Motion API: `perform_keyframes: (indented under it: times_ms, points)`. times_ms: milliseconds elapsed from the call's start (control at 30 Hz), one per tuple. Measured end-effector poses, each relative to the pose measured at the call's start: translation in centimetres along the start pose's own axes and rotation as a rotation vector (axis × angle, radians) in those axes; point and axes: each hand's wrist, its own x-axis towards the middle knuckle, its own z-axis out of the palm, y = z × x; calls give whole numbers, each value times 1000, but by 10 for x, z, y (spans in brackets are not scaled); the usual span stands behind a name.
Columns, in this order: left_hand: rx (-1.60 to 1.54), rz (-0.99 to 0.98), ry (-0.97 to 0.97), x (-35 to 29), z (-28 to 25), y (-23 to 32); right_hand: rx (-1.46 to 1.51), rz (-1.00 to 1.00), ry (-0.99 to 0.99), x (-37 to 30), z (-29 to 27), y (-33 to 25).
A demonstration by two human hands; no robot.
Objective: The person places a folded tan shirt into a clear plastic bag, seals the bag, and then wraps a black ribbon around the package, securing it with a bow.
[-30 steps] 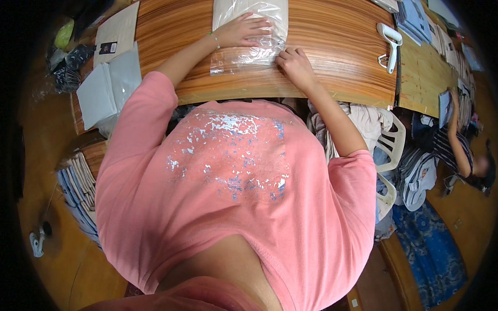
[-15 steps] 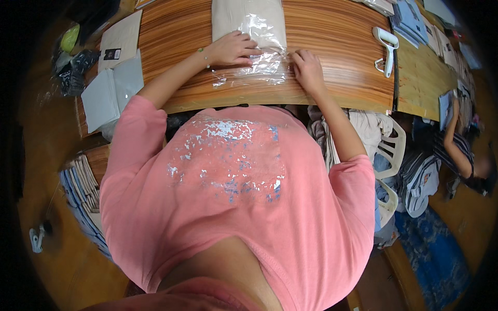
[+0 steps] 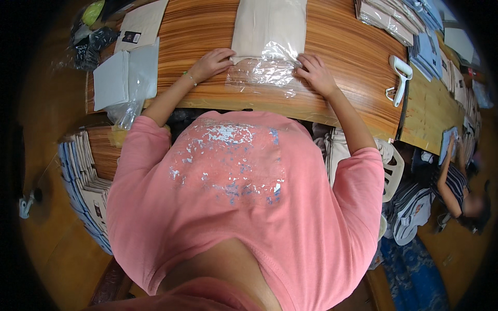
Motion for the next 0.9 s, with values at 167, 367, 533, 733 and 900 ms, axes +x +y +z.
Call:
perform_keyframes:
  times_ms: [167,367,533,733,900]
  points:
    - [-21,15,17,-4,16,-5,-14,-26,-61,-2,4,-4]
    - [104,-24,5,9,6,16,-11,86,11,4,9,-21]
    - [-241,-302,109,11,6,18,358,445,81,12,9,-9]
    - [-361,-832,329,46,10,14,494,938,42,50,-3,-5]
    - [-238,-981,505,68,25,15,467,1018,117,59,14,5]
